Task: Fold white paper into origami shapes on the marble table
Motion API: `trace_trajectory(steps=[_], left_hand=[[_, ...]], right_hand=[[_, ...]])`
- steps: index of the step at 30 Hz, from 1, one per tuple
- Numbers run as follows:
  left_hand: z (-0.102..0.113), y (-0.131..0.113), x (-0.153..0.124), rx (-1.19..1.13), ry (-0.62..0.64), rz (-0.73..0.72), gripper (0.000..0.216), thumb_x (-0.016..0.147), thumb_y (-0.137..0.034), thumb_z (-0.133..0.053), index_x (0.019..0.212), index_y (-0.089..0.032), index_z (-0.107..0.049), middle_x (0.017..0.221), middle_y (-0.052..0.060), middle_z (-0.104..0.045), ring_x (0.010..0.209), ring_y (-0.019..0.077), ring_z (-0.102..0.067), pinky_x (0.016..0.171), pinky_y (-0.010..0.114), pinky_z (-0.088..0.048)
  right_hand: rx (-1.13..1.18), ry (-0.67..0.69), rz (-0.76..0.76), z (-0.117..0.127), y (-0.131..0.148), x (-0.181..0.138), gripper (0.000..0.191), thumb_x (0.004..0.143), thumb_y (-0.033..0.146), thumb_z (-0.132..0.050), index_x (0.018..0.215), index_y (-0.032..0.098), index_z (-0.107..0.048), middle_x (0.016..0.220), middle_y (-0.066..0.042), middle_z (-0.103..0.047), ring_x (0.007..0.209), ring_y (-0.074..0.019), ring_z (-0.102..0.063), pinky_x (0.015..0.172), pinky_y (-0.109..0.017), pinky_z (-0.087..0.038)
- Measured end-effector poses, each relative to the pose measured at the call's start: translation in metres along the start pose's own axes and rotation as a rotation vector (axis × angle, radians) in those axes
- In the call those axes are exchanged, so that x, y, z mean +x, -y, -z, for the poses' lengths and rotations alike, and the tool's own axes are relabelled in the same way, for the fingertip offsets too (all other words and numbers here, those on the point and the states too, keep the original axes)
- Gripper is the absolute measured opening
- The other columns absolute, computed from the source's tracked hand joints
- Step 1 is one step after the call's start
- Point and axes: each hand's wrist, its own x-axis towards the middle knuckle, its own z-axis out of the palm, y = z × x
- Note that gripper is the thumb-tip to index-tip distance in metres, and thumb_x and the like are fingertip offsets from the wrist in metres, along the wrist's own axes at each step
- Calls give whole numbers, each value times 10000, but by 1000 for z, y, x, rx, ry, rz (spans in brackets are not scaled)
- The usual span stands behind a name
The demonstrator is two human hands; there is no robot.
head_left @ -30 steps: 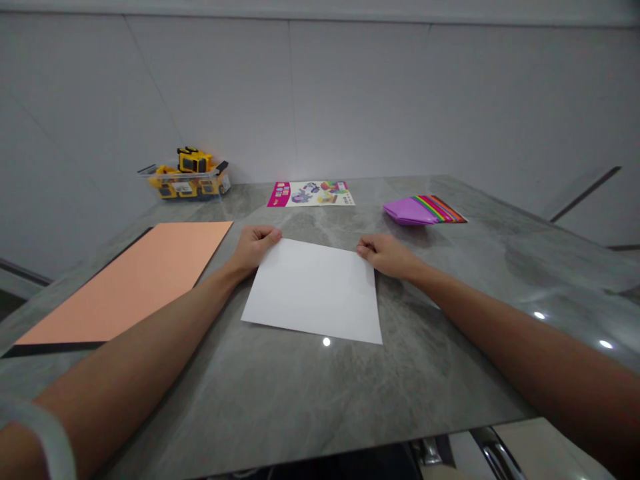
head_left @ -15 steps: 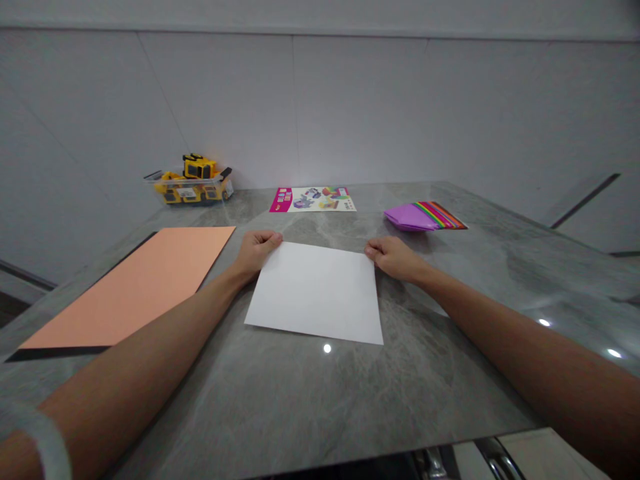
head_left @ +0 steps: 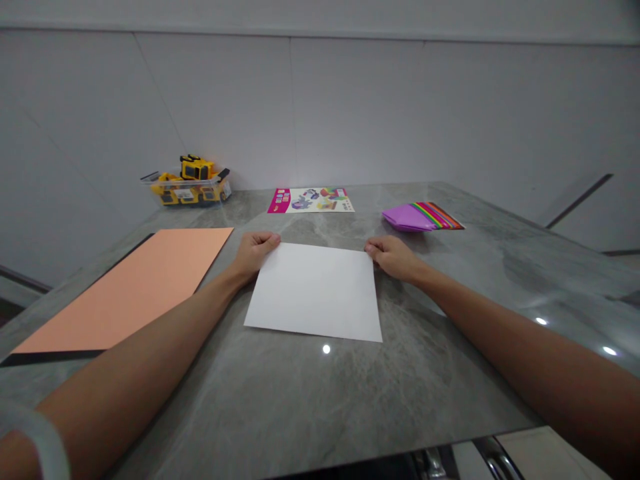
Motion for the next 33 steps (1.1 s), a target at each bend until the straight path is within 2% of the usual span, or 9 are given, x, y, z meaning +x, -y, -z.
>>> trace_trajectory(steps=[7, 14, 19, 22, 28, 33], left_hand=[[-1, -1, 0, -24, -28, 19, 333, 640, -347, -658, 451, -166, -453, 379, -64, -381, 317, 51, -302, 330, 192, -192], [-2, -6, -1, -32, -49, 36, 315, 617, -337, -655, 438, -160, -466, 372, -61, -394, 311, 50, -309, 321, 187, -191], [-3, -6, -2, -24, -55, 34, 319, 622, -332, -656, 434, -158, -466, 370, -61, -394, 310, 47, -307, 324, 184, -189], [-2, -6, -2, -17, -57, 43, 310, 633, -341, -650, 450, -157, -481, 375, -54, -416, 308, 56, -326, 324, 188, -202], [0, -1, -1, 18, -68, 31, 324, 665, -354, -622, 461, -171, -450, 384, -59, -398, 317, 60, -323, 337, 192, -211], [-2, 3, 1, 100, -67, -14, 357, 719, -331, -598, 449, -168, -430, 392, -67, -353, 338, 47, -284, 354, 192, -157]], right_hand=[[129, 0, -34, -2, 0, -1, 233, 779, 235, -422, 553, 189, -395, 473, 30, -420, 451, -102, -388, 481, -243, -260], [342, 22, -86, -11, -5, -3, 229, 840, 293, -362, 634, 197, -388, 496, 39, -416, 399, -97, -427, 399, -213, -314], [386, -28, -82, -9, -4, -4, 229, 818, 267, -456, 606, 188, -419, 464, 44, -412, 384, -81, -396, 382, -197, -276], [443, -28, -93, -10, -4, -4, 228, 812, 320, -500, 636, 189, -441, 463, 45, -428, 383, -89, -422, 369, -193, -291], [609, 34, -112, -13, -6, -3, 487, 820, 589, -427, 551, 184, -432, 443, 16, -440, 352, -93, -415, 335, -212, -325], [677, 17, -133, -13, -7, -3, 671, 795, 746, -227, 534, 178, -472, 449, -30, -493, 347, -123, -449, 332, -244, -349]])
